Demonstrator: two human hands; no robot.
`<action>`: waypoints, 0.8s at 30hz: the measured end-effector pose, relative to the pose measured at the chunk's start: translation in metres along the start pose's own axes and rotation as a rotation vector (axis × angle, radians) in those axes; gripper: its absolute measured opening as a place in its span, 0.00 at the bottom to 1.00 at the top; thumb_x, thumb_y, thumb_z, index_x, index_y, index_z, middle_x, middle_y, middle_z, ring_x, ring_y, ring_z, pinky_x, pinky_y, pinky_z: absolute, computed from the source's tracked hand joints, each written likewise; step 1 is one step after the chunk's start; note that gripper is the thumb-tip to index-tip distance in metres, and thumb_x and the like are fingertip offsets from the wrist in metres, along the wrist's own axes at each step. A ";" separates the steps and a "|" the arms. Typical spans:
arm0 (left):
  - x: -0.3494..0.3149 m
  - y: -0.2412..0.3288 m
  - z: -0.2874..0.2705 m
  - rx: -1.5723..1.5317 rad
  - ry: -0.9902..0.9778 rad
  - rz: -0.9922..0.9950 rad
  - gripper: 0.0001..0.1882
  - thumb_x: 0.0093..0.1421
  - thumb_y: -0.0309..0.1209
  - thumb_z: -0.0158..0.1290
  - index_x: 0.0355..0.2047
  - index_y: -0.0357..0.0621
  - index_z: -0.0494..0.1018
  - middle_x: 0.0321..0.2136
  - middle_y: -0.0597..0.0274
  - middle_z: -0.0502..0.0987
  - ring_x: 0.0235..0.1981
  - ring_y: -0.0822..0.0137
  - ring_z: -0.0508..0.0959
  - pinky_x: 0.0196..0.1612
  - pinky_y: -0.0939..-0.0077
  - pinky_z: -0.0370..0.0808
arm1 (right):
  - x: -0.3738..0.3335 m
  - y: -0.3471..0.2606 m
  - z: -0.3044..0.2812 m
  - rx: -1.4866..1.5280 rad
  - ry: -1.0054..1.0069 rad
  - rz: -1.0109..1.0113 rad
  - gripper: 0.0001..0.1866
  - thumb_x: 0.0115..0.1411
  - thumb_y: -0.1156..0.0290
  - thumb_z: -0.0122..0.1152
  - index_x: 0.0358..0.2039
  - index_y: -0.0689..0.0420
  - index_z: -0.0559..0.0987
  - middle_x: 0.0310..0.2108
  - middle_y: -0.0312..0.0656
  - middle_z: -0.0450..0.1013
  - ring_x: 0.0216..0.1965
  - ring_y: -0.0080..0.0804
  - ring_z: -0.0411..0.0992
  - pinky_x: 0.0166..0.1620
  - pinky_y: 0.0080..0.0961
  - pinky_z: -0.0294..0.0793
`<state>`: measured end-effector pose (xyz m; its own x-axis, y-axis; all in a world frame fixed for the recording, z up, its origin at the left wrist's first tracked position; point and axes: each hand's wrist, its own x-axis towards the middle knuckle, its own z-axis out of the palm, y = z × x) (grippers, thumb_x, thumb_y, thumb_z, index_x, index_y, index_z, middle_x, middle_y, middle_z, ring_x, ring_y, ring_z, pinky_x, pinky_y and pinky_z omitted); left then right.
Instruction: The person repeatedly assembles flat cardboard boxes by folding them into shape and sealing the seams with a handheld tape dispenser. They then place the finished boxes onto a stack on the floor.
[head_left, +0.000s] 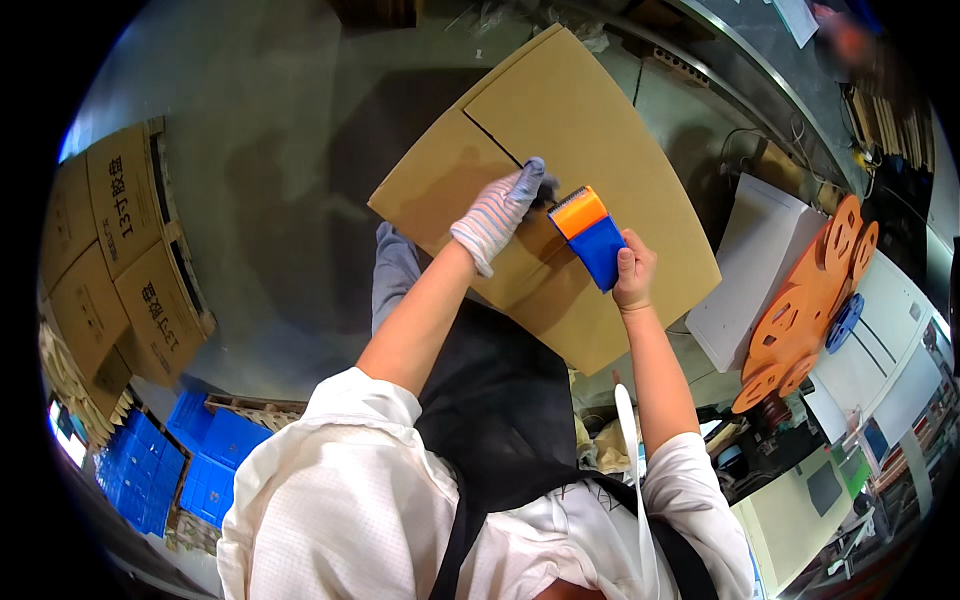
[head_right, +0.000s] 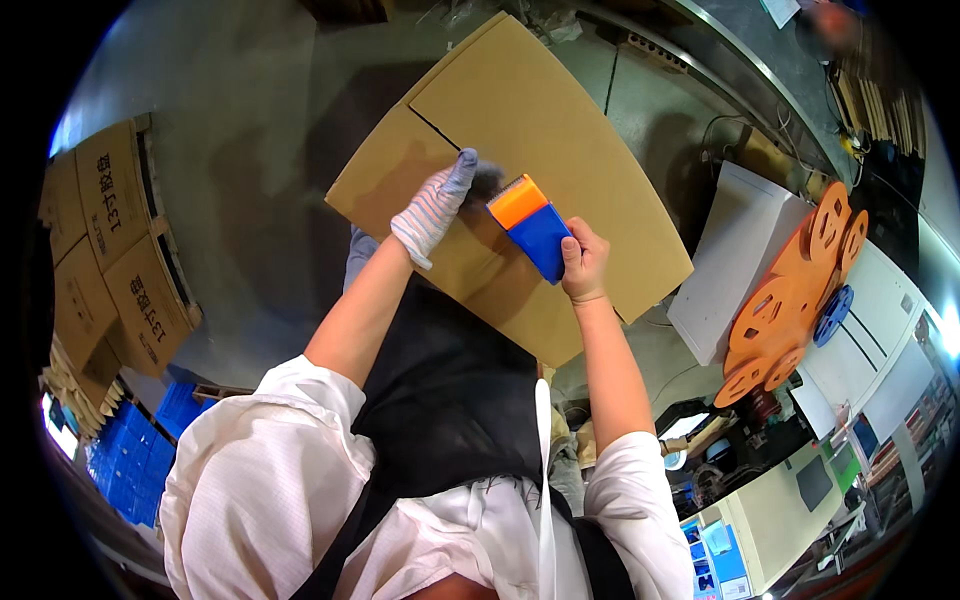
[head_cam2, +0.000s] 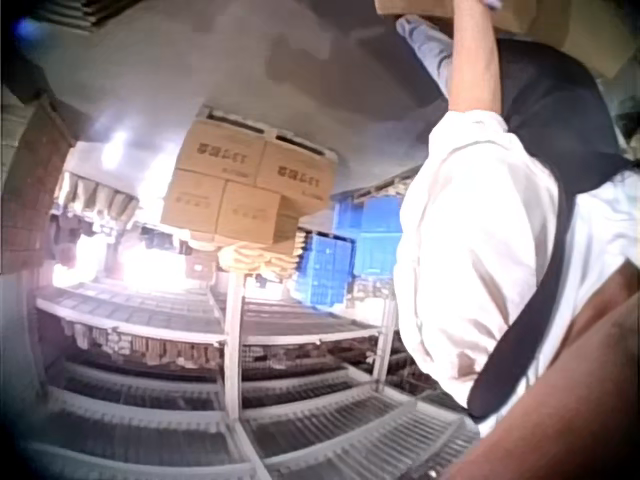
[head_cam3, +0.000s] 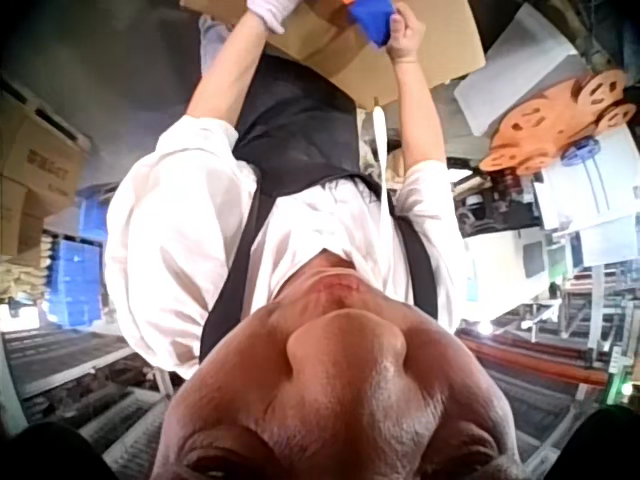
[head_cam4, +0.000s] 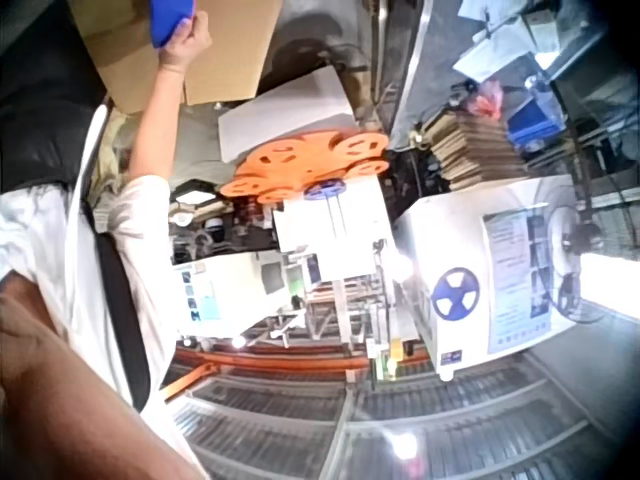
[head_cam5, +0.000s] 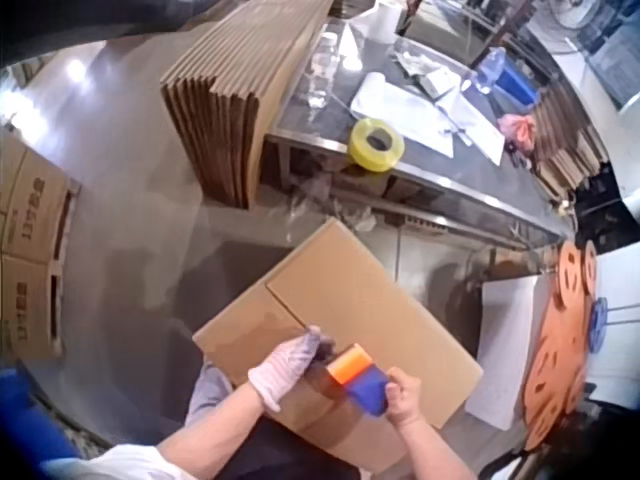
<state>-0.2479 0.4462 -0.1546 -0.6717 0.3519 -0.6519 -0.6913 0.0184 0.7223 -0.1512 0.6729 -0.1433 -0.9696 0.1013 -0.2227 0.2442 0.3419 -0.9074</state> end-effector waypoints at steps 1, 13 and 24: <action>-0.005 0.003 0.004 -0.238 -0.124 -0.264 0.23 0.65 0.49 0.48 0.47 0.42 0.75 0.37 0.63 0.79 0.37 0.70 0.77 0.39 0.75 0.74 | -0.002 0.000 0.000 -0.005 -0.001 0.007 0.31 0.62 0.41 0.49 0.24 0.60 0.73 0.16 0.34 0.61 0.20 0.21 0.61 0.24 0.21 0.59; 0.011 -0.002 0.006 -0.258 0.045 -0.246 0.13 0.59 0.37 0.58 0.38 0.40 0.79 0.24 0.67 0.77 0.22 0.74 0.73 0.24 0.80 0.70 | 0.019 -0.032 -0.003 -0.046 -0.153 0.129 0.26 0.54 0.46 0.62 0.28 0.60 0.75 0.19 0.38 0.67 0.22 0.24 0.66 0.27 0.23 0.66; 0.084 0.066 -0.172 0.095 0.558 -0.001 0.10 0.60 0.37 0.58 0.32 0.42 0.79 0.23 0.70 0.79 0.21 0.80 0.72 0.25 0.84 0.66 | 0.034 -0.051 0.006 -0.314 -0.207 0.289 0.23 0.45 0.53 0.70 0.29 0.60 0.77 0.21 0.44 0.75 0.24 0.32 0.74 0.31 0.28 0.73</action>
<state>-0.3960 0.3159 -0.2012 -0.7276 -0.1958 -0.6574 -0.6826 0.1121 0.7221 -0.1966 0.6532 -0.1073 -0.8362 0.0561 -0.5455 0.4664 0.5960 -0.6536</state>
